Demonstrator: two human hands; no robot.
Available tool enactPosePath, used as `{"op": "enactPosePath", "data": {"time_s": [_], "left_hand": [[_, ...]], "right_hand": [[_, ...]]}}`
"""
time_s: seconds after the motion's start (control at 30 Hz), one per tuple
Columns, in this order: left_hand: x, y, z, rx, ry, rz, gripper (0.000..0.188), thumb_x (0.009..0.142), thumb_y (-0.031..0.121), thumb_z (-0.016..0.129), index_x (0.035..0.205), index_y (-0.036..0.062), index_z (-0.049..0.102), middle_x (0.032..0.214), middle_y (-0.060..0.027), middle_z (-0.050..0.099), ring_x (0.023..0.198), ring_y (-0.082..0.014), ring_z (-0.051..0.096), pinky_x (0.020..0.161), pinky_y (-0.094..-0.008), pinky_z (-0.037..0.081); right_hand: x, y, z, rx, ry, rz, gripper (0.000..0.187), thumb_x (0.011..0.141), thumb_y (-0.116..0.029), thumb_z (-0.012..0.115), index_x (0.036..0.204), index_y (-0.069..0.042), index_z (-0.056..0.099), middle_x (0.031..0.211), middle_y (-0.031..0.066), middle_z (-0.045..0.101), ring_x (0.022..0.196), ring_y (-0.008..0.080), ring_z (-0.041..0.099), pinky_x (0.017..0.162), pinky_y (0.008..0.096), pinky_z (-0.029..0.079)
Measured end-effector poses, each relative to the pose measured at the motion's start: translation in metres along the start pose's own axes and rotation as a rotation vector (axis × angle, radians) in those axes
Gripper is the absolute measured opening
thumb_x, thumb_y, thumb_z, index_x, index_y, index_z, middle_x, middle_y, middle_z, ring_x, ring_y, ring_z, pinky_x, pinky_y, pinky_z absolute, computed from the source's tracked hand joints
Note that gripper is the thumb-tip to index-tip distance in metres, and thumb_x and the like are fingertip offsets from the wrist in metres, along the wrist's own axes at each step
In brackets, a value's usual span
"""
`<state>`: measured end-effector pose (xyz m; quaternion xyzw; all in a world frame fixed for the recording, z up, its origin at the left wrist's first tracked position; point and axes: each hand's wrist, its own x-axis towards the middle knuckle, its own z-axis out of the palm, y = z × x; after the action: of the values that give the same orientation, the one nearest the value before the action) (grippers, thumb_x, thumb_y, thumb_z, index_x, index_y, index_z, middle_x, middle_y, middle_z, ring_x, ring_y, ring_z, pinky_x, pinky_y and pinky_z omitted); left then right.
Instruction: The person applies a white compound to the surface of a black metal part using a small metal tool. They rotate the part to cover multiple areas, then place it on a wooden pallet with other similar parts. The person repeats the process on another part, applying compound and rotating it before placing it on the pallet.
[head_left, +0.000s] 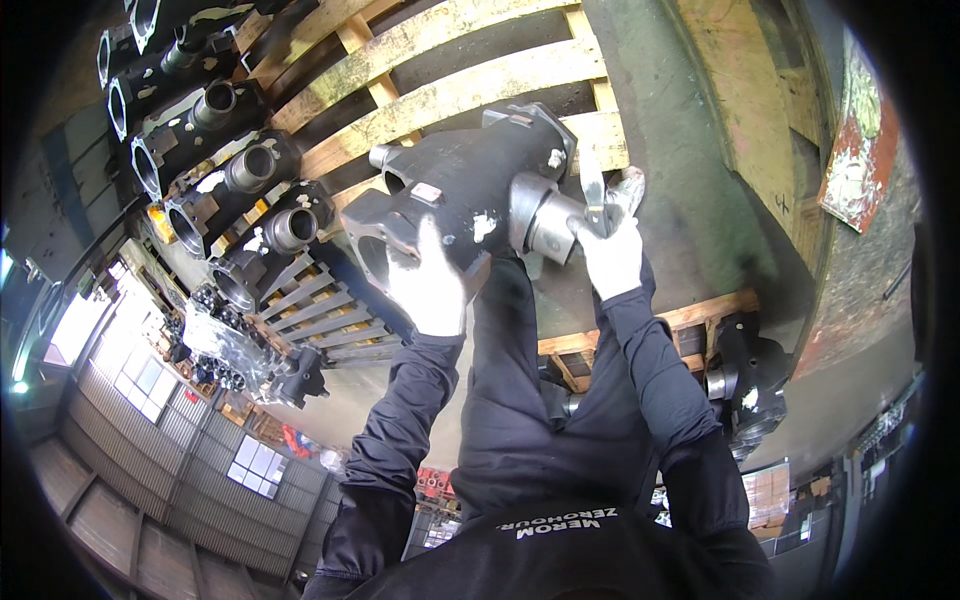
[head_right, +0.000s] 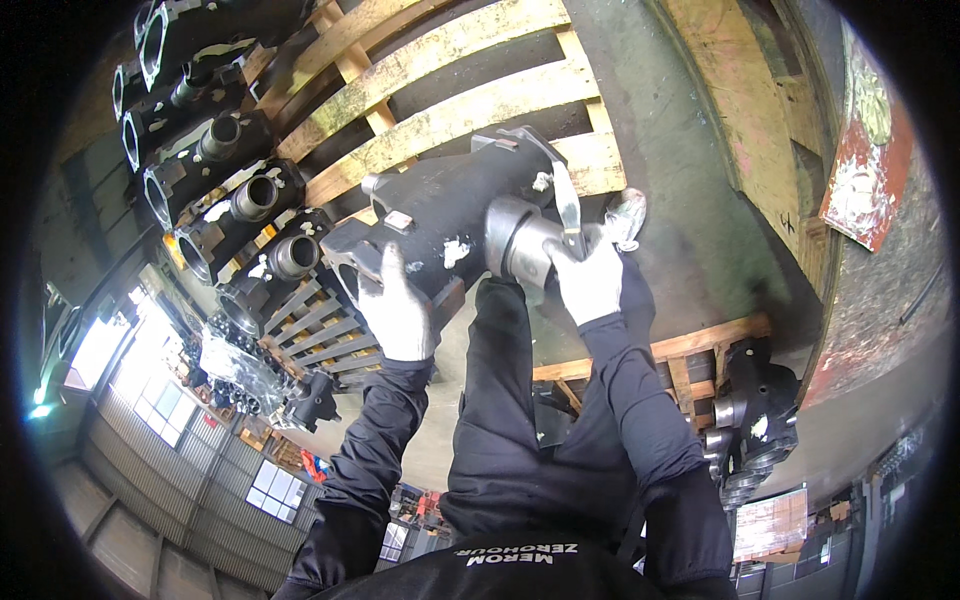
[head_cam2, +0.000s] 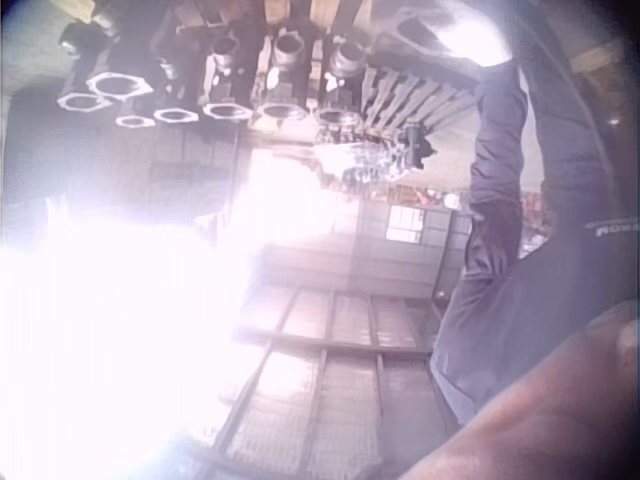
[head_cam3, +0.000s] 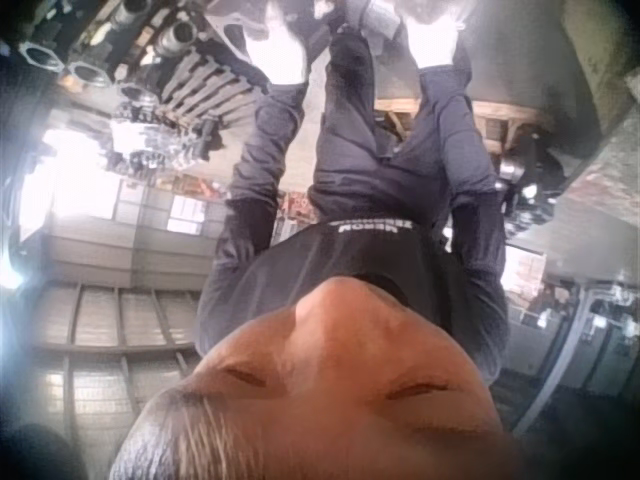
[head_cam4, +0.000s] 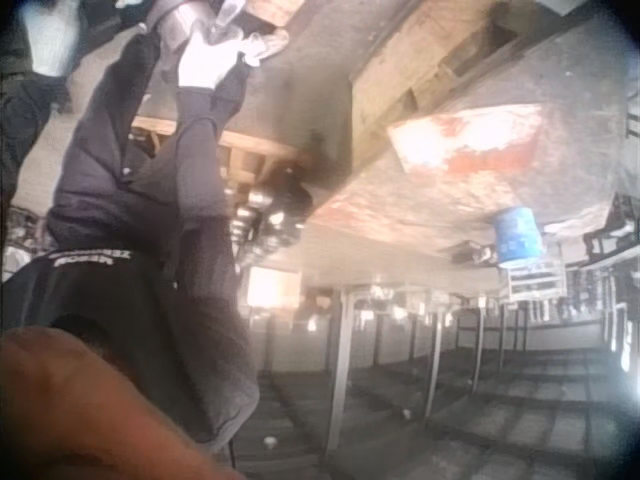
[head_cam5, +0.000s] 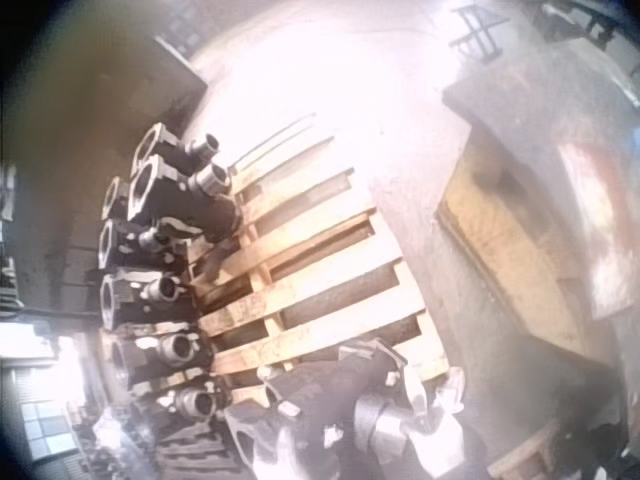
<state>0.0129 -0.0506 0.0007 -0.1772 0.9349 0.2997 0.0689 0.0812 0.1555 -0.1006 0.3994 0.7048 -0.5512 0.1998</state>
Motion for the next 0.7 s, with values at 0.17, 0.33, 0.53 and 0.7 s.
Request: {"op": "enactPosePath", "data": {"time_s": [0.17,0.33,0.53,0.7], "left_hand": [[-0.018,0.012,0.002,-0.082,-0.096,-0.126,0.047,0.100,0.019,0.066,0.136,-0.0073,0.052,0.124,-0.0167,0.065,0.109,-0.0214,0.061,0.095,-0.0327,0.048],[-0.029,0.049,0.020,-0.222,-0.075,-0.361,0.056,0.095,0.024,0.074,0.136,-0.0062,0.052,0.126,-0.0206,0.065,0.111,-0.0264,0.063,0.097,-0.0361,0.049],[-0.051,0.084,0.066,0.016,-0.165,-0.416,0.056,0.089,0.027,0.079,0.127,-0.0048,0.055,0.090,-0.0164,0.072,0.076,-0.0275,0.073,0.069,-0.0345,0.056],[-0.082,0.099,0.113,0.100,-0.067,-0.095,0.053,0.082,0.033,0.084,0.111,-0.0017,0.056,0.058,-0.0069,0.062,0.050,-0.0290,0.067,0.052,-0.0375,0.055]], "right_hand": [[-0.029,0.039,0.009,0.095,0.069,0.218,0.042,0.080,-0.022,0.084,0.105,0.003,0.061,0.095,0.0135,0.068,0.087,0.0208,0.066,0.081,0.0334,0.052],[-0.032,0.055,0.007,0.153,0.130,0.303,0.037,0.083,-0.015,0.083,0.108,0.001,0.061,0.094,0.0067,0.067,0.083,0.0149,0.062,0.076,0.0300,0.052],[-0.016,0.046,-0.031,0.200,0.038,0.459,0.027,0.089,-0.012,0.077,0.108,0.000,0.062,0.095,0.0068,0.067,0.077,0.0129,0.064,0.061,0.0262,0.053],[0.011,0.045,-0.080,-0.144,0.004,0.290,0.031,0.091,-0.010,0.075,0.113,0.005,0.060,0.094,0.0096,0.070,0.080,0.0178,0.069,0.060,0.0280,0.059]]}}
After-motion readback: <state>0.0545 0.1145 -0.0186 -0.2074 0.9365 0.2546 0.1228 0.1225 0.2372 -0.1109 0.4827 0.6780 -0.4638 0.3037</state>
